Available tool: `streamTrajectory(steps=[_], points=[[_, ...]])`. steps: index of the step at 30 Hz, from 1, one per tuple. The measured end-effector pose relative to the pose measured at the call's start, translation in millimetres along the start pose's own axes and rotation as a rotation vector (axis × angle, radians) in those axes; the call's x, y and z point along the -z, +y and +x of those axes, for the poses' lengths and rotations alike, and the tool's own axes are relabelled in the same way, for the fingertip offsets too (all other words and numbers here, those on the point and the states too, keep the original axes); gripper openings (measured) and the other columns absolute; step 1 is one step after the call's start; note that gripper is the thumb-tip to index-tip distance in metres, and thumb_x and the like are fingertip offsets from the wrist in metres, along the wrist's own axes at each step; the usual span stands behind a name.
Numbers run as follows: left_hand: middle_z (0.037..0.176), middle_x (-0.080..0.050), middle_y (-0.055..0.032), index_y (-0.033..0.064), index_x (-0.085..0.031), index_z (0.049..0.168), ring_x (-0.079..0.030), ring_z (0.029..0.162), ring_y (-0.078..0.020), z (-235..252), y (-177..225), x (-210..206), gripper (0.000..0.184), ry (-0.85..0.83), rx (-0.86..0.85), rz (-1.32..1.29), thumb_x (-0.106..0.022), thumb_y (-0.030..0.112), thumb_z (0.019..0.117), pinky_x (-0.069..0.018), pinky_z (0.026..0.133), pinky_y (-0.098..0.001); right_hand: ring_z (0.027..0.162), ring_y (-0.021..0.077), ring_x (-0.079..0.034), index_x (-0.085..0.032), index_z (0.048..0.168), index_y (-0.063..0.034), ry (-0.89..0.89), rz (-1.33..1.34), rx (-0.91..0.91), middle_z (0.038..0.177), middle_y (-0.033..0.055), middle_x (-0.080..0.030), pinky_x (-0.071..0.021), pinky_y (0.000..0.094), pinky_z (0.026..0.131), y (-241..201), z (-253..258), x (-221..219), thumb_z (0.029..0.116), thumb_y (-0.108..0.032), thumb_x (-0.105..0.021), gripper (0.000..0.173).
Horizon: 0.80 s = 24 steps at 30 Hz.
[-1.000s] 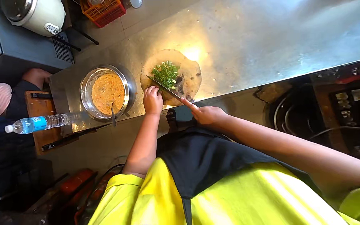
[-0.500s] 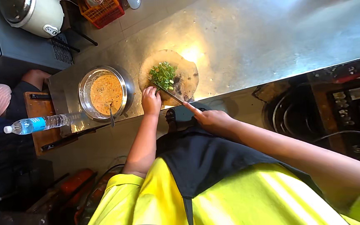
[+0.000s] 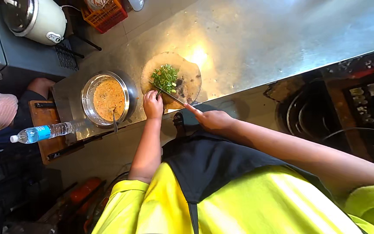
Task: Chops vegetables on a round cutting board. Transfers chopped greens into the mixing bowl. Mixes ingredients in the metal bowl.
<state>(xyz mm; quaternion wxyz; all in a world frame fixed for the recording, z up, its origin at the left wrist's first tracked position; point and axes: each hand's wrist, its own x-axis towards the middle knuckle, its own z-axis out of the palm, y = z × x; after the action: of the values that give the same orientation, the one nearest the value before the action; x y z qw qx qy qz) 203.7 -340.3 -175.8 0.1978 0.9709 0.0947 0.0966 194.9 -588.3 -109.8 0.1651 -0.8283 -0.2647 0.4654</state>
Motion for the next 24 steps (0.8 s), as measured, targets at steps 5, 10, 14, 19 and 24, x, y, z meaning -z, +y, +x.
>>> streamTrajectory(steps=[5,10,14,19,24], points=[[0.114,-0.074,-0.013,0.0007,-0.077,0.105,-0.068,0.112,-0.0289,-0.6,-1.5,-5.6,0.017,0.051,0.002,0.003,-0.07,0.01,0.0931,-0.0513,0.103,-0.041,0.1,0.0489,-0.07,0.006,0.166,-0.0349,-0.014,-0.019,-0.019,0.103,0.0262,-0.069,-0.054,0.0652,0.082,9.0,-21.3,-5.0,0.1129,-0.024,-0.026,0.063],[0.116,-0.073,-0.0155,-0.0001,-0.075,0.11,-0.067,0.115,-0.0313,13.2,-5.3,0.8,0.02,0.046,0.076,0.03,-0.068,0.012,0.096,-0.0506,0.104,-0.0437,0.099,0.0488,-0.07,0.006,0.166,-0.0331,-0.036,-0.033,-0.031,0.102,0.0259,-0.069,-0.0541,0.0651,0.081,2.4,-31.2,-0.7,0.1123,-0.021,-0.027,0.064],[0.116,-0.073,-0.0145,0.0008,-0.076,0.108,-0.067,0.115,-0.0306,7.6,-7.2,0.4,0.019,0.058,0.016,-0.003,-0.07,0.012,0.0942,-0.051,0.104,-0.0431,0.103,0.0491,-0.069,0.004,0.166,-0.035,-0.036,0.004,-0.033,0.107,0.0265,-0.069,-0.0528,0.0662,0.085,6.1,-27.7,7.0,0.114,-0.028,-0.024,0.06],[0.125,-0.069,-0.0181,-0.0004,-0.071,0.121,-0.063,0.122,-0.0342,-1.5,-1.1,3.5,0.034,-0.015,0.053,-0.018,-0.071,0.022,0.0965,-0.0474,0.108,-0.0476,0.098,0.0481,-0.069,-0.001,0.167,-0.0315,0.061,0.04,0.013,0.1,0.0252,-0.07,-0.0529,0.0643,0.083,1.8,-25.2,9.7,0.1139,-0.032,-0.025,0.059],[0.133,-0.064,-0.0209,-0.0014,-0.056,0.14,-0.06,0.126,-0.0356,-2.5,1.9,14.6,0.056,-0.093,0.088,-0.019,-0.073,0.029,0.0962,-0.0451,0.111,-0.0494,0.092,0.0474,-0.07,-0.004,0.167,-0.0318,0.111,-0.032,0.049,0.095,0.0235,-0.07,-0.0541,0.0632,0.078,-3.3,-31.8,11.5,0.1136,-0.031,-0.023,0.057]])
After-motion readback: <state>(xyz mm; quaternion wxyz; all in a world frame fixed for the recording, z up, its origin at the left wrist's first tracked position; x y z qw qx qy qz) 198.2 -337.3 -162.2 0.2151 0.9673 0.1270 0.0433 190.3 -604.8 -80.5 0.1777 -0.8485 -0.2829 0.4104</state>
